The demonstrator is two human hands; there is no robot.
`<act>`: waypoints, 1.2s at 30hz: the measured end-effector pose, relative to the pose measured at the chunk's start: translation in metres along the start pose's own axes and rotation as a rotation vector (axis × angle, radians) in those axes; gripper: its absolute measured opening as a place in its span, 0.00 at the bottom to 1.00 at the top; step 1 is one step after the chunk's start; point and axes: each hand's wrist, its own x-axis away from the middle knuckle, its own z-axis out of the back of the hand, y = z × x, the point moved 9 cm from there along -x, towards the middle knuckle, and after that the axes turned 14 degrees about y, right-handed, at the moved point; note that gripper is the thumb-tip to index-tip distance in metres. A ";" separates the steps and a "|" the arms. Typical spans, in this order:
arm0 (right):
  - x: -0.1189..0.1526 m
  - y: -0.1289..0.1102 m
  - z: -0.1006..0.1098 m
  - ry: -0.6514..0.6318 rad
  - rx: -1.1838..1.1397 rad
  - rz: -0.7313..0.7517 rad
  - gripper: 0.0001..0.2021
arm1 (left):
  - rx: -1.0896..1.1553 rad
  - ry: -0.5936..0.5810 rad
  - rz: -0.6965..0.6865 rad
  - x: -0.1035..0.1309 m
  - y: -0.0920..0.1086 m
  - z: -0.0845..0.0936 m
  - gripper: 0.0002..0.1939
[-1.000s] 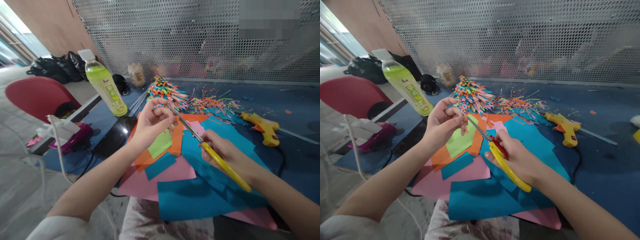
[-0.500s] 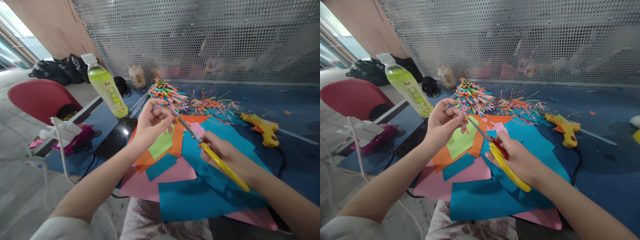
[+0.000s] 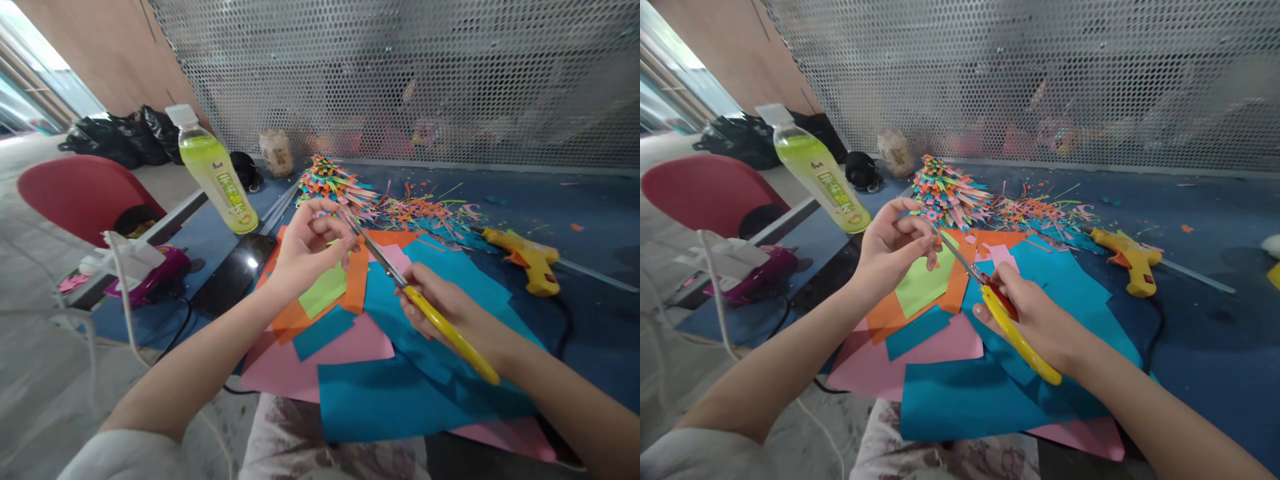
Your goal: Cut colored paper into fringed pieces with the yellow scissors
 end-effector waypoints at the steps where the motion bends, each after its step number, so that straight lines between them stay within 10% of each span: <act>1: 0.000 0.000 0.000 0.003 0.005 0.009 0.15 | 0.003 -0.002 -0.001 0.000 0.000 0.000 0.19; 36: -0.002 -0.012 0.006 0.044 0.116 0.069 0.16 | -0.002 0.003 0.102 0.000 -0.008 0.000 0.20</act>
